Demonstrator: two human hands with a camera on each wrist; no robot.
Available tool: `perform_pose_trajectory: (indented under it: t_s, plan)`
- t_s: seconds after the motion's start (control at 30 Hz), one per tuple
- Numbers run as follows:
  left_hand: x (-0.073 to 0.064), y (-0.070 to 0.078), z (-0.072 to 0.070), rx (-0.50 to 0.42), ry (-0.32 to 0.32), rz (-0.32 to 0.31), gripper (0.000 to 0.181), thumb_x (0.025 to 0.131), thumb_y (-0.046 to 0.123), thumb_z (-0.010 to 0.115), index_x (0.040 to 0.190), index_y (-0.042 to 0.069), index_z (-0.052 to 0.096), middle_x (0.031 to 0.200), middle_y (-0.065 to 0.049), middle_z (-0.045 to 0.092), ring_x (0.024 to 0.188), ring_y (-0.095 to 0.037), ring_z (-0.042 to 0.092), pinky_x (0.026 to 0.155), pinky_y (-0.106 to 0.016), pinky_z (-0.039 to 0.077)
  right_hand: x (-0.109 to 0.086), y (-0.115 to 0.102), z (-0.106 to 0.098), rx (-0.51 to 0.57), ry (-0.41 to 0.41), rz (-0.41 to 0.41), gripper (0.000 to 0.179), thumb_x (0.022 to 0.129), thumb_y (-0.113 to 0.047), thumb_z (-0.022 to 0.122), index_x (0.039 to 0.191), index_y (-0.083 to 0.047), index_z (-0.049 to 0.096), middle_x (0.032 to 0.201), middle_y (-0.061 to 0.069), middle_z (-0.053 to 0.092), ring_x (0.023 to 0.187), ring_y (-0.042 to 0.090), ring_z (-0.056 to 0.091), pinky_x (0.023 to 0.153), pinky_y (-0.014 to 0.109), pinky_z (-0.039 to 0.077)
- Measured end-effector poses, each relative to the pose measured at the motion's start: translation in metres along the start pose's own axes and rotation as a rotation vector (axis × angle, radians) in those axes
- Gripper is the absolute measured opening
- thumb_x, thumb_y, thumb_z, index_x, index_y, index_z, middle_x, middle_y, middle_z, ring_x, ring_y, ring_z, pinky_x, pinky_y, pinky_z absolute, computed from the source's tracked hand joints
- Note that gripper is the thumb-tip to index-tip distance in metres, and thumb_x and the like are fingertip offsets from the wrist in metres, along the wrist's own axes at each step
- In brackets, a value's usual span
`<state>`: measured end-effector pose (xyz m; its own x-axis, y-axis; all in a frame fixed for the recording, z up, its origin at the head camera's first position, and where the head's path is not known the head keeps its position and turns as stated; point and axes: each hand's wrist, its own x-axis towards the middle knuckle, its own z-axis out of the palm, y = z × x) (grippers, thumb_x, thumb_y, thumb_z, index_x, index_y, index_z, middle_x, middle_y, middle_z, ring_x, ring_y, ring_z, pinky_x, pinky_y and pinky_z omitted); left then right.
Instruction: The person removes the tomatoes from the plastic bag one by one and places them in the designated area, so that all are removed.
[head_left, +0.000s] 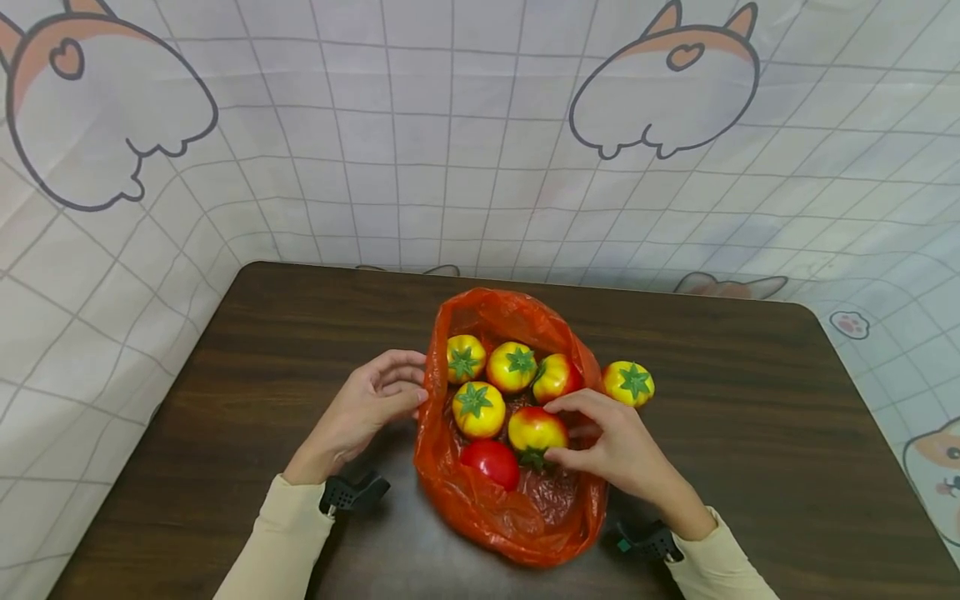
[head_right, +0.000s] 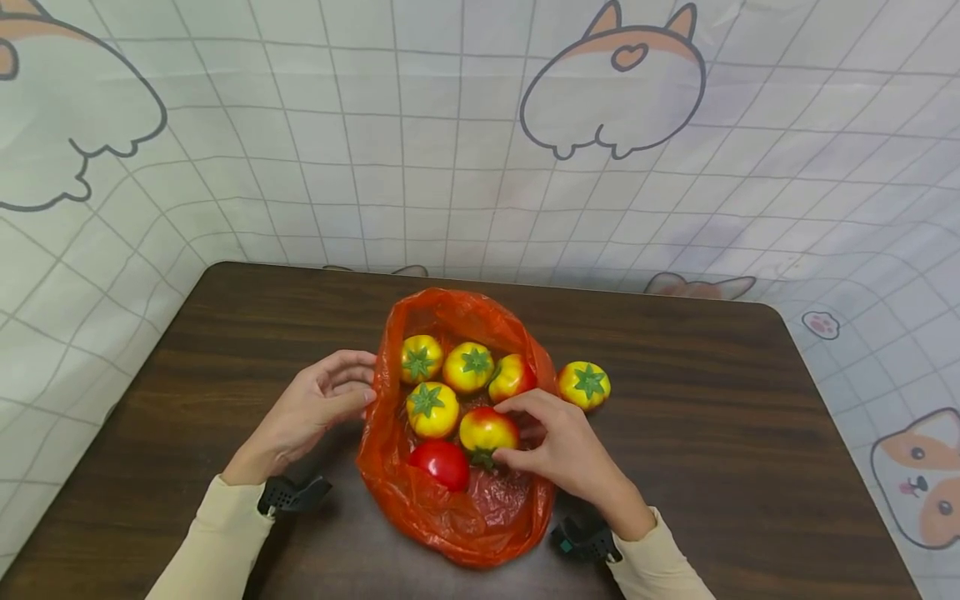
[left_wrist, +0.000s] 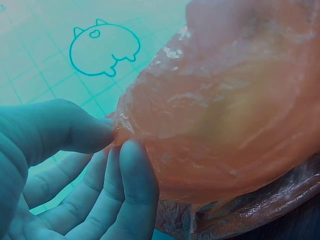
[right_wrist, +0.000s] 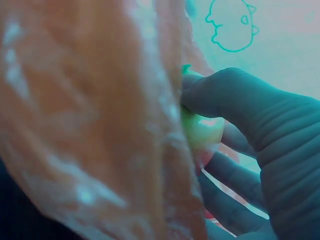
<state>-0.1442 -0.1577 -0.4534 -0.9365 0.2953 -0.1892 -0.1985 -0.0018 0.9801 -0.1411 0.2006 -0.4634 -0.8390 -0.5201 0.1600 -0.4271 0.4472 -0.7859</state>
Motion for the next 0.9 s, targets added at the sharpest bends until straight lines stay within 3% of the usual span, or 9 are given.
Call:
perform_pose_trajectory:
  t_s: [0.3, 0.5, 0.73, 0.9]
  plan:
    - [0.0, -0.001, 0.0, -0.009, -0.005, 0.013, 0.052, 0.097, 0.011, 0.072, 0.143, 0.007, 0.048, 0.122, -0.008, 0.063, 0.099, -0.014, 0.071, 0.088, -0.029, 0.063, -0.001, -0.004, -0.015, -0.043, 0.082, -0.029, 0.049, 0.078, -0.02, 0.092, 0.122, -0.022, 0.07, 0.122, 0.001, 0.071, 0.097, 0.011, 0.072, 0.078, 0.026, 0.064]
    - [0.001, 0.001, 0.001, -0.027, -0.011, 0.02, 0.052, 0.096, 0.011, 0.072, 0.142, 0.006, 0.049, 0.121, -0.007, 0.064, 0.096, -0.012, 0.071, 0.086, -0.029, 0.063, -0.004, -0.008, -0.03, -0.001, 0.172, -0.03, 0.051, 0.077, -0.009, 0.091, 0.123, -0.018, 0.071, 0.119, 0.004, 0.07, 0.101, 0.006, 0.07, 0.079, 0.027, 0.064]
    - [0.0, 0.001, 0.001, -0.024, -0.003, 0.014, 0.048, 0.097, 0.011, 0.071, 0.141, 0.008, 0.05, 0.12, -0.007, 0.064, 0.096, -0.013, 0.071, 0.086, -0.03, 0.064, -0.01, -0.011, -0.044, 0.058, 0.267, -0.032, 0.053, 0.077, 0.003, 0.087, 0.125, -0.012, 0.07, 0.122, 0.006, 0.069, 0.107, 0.0, 0.068, 0.08, 0.021, 0.062]
    - [-0.001, 0.001, 0.0, -0.015, -0.003, 0.017, 0.05, 0.097, 0.011, 0.071, 0.142, 0.007, 0.049, 0.121, -0.008, 0.063, 0.098, -0.014, 0.071, 0.086, -0.031, 0.064, -0.017, -0.009, -0.053, 0.091, 0.326, -0.015, 0.053, 0.076, 0.007, 0.086, 0.125, -0.007, 0.07, 0.122, -0.004, 0.067, 0.108, 0.002, 0.068, 0.081, 0.02, 0.062]
